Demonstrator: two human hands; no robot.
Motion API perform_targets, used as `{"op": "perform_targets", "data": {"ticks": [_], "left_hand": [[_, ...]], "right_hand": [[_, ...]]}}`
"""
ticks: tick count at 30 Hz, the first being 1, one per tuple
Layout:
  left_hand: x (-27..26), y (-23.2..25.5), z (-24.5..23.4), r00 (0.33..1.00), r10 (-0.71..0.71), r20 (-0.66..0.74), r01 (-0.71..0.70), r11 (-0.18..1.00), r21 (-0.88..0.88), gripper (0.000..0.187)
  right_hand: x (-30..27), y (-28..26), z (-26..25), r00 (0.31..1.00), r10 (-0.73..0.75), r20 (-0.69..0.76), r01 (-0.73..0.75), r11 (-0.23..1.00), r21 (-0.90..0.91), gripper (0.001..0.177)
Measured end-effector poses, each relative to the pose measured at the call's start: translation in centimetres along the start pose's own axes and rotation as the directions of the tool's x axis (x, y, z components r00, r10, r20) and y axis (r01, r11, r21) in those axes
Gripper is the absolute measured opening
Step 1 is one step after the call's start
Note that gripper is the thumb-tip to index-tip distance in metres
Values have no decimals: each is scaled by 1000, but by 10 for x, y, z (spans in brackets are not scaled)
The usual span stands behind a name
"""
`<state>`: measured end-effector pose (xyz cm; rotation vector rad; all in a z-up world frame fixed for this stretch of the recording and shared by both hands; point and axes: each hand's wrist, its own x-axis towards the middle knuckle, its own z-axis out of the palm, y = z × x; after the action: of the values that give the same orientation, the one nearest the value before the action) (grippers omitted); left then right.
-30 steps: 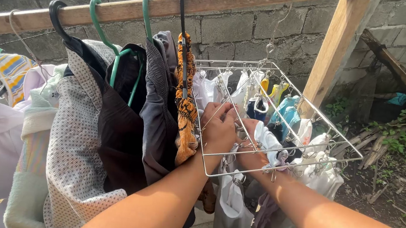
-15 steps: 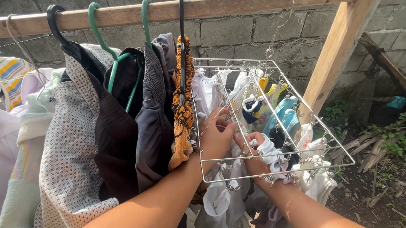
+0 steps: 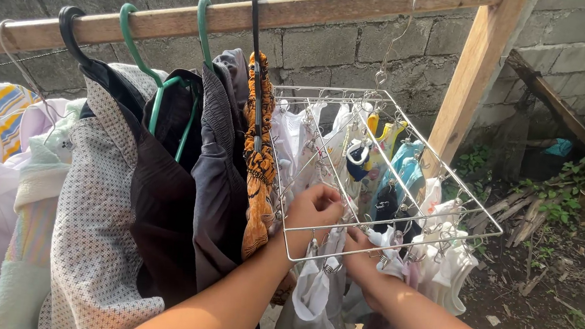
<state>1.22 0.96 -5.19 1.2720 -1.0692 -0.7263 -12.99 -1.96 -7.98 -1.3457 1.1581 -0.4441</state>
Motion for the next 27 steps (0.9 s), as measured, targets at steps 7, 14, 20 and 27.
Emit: {"op": "perform_targets", "data": {"ticks": [7, 14, 20, 27], "left_hand": [[-12, -16, -11, 978, -40, 204, 82, 976, -204, 20], [-45, -59, -22, 961, -240, 140, 235, 971, 50, 25], [-129, -121, -30, 833, -551, 41, 434, 699, 568, 31], [-166, -79, 25, 61, -907, 417, 438, 399, 805, 46]], "right_hand": [[-78, 43, -51, 926, 113, 360, -185, 967, 174, 56], [-103, 20, -134, 806, 311, 504, -159, 934, -321, 44], [-89, 18, -148, 995, -103, 4, 98, 935, -342, 44], [-77, 45, -142, 977, -206, -49, 188, 952, -242, 29]]}}
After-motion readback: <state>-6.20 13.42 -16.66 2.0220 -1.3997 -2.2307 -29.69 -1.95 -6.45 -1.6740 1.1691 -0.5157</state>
